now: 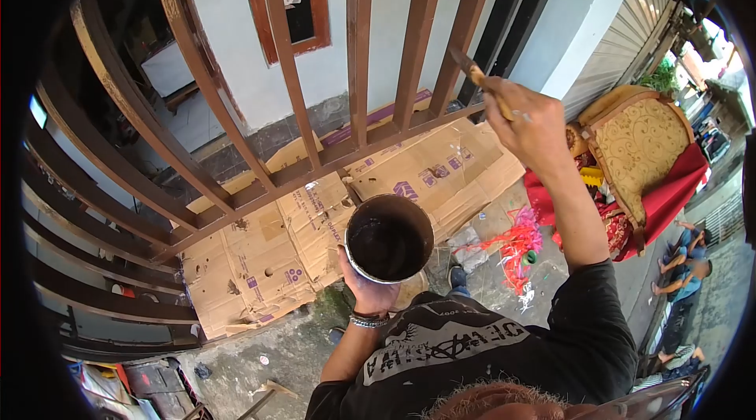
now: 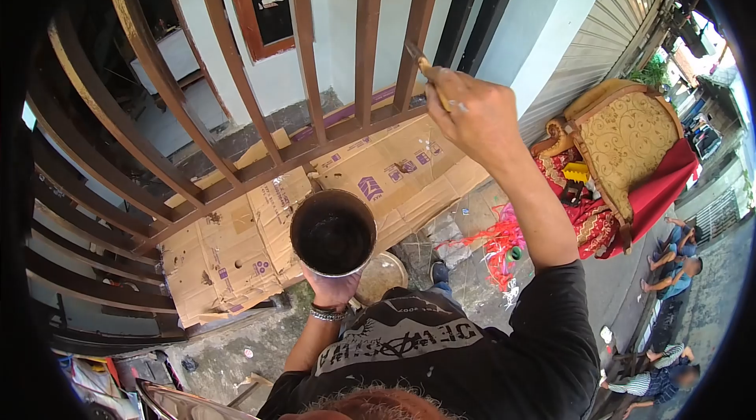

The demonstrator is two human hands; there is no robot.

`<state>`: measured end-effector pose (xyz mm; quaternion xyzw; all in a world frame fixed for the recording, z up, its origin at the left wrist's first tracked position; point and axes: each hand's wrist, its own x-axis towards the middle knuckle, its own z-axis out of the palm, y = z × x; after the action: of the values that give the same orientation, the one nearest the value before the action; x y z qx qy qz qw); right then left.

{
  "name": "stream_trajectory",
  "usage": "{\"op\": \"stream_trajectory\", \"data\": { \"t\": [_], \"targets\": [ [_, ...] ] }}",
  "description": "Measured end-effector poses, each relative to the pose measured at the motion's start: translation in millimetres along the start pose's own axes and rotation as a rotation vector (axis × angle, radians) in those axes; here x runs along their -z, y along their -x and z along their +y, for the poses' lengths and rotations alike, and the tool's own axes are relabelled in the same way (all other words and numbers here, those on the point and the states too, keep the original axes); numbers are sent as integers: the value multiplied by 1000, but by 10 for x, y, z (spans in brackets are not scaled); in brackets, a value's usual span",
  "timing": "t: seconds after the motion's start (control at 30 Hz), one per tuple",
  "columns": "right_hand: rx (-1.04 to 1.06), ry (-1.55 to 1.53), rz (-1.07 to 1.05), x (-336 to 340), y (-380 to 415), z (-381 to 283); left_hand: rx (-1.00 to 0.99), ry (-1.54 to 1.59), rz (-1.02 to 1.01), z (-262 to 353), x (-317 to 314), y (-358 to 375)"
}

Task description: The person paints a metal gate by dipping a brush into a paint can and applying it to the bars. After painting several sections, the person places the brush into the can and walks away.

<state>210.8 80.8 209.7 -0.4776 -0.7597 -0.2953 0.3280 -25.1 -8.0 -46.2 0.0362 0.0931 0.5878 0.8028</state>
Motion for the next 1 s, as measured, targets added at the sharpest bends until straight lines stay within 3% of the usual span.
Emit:
{"op": "stream_trajectory", "data": {
  "t": [0.1, 0.2, 0.23, 0.37, 0.47, 0.6, 0.67, 0.8, 0.9, 1.0],
  "targets": [
    [24, -135, 26, 164, 147, 33, 11, 2, -4, -12, -27, -27],
    [-219, -364, 137, 211, 529, 223, -27, -24, -11, -50, 23, -117],
    [-425, -467, 137, 216, 702, 300, -57, -46, 6, -67, 16, -141],
    [-712, -652, 136, 27, 1225, 618, -93, -114, 24, -92, 54, -246],
    [-704, -638, 100, -206, 1270, 755, -111, -242, 95, -150, -197, -330],
    [-639, -615, 147, -694, 1157, 838, -177, -241, 92, -187, -80, -397],
    [-600, -547, 57, -1000, 1172, 853, -154, -224, 114, -148, -24, -364],
    [-624, -695, -16, -909, 1054, 844, -97, -195, 45, -82, -29, -320],
    [-769, -740, -15, -824, 928, 1011, -84, -155, -66, -142, -190, -367],
    [-695, -696, -193, -1005, 910, 1090, -94, -222, -21, -158, -196, -424]
  ]
}}
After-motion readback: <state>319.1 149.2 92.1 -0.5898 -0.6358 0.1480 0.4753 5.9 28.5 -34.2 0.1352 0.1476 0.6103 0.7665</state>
